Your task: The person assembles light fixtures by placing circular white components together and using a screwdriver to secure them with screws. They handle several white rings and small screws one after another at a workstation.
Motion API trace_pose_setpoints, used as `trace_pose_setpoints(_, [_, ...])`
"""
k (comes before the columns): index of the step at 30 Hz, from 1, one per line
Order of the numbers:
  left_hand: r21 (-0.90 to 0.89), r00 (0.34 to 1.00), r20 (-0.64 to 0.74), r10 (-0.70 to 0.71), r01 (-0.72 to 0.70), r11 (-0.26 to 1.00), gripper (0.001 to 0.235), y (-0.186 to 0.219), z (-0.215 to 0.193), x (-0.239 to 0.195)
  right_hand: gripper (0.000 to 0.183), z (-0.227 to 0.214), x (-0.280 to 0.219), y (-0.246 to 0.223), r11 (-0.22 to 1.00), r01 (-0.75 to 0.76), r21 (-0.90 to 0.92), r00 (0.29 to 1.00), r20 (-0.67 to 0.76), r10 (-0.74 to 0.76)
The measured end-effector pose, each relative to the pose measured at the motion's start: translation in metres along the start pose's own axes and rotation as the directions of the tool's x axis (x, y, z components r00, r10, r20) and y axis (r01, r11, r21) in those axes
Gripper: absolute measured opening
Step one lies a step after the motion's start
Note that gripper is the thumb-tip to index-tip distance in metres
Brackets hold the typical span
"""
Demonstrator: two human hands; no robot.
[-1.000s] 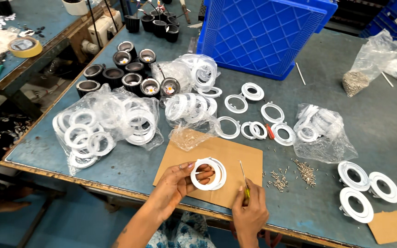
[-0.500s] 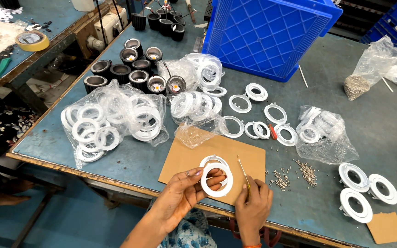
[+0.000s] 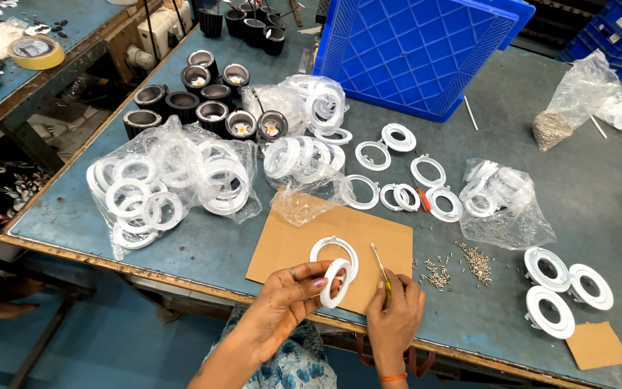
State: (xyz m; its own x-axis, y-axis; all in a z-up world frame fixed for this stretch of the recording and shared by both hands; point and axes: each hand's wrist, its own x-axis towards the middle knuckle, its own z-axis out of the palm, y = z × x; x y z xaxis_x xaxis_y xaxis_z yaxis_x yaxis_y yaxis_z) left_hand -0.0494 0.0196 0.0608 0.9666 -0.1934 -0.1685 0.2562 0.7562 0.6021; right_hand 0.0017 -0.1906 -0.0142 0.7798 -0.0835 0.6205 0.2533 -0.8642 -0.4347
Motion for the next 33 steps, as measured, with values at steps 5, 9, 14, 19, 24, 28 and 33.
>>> trace_pose_setpoints(5, [0.019,0.999,0.031,0.045,-0.046,0.999,0.039,-0.015,0.000,0.003,0.030,-0.001,0.001,-0.001,1.000,-0.011,0.010,1.000,-0.023,0.011])
trace_pose_setpoints(9, [0.224,0.989,0.079,0.128,-0.142,0.964,0.032,-0.015,0.010,-0.009,0.032,-0.003,0.001,-0.003,1.000,0.006,0.010,0.999,-0.040,-0.006])
trace_pose_setpoints(14, [0.281,0.949,0.221,0.224,-0.282,0.917,0.030,-0.008,0.021,-0.025,0.029,-0.003,0.001,-0.002,0.999,0.032,0.019,0.998,-0.046,-0.031])
trace_pose_setpoints(19, [0.449,0.940,0.244,0.237,-0.326,0.832,0.029,0.000,0.031,-0.040,0.029,-0.004,0.000,-0.002,0.999,0.034,0.024,0.999,-0.035,-0.033])
trace_pose_setpoints(24, [0.434,0.952,0.231,0.201,-0.286,0.855,0.029,0.000,0.032,-0.042,0.029,-0.004,0.000,-0.002,0.999,0.044,0.022,0.999,-0.033,-0.043])
trace_pose_setpoints(28, [0.289,0.946,0.251,0.207,-0.277,0.916,0.030,-0.006,0.023,-0.038,0.029,-0.004,0.000,-0.002,0.999,0.042,0.015,0.998,-0.042,-0.041])
trace_pose_setpoints(33, [0.203,0.956,0.252,0.150,-0.203,0.958,0.040,-0.016,0.017,-0.035,0.029,-0.003,0.000,-0.003,0.999,0.039,0.001,0.998,-0.039,-0.039])
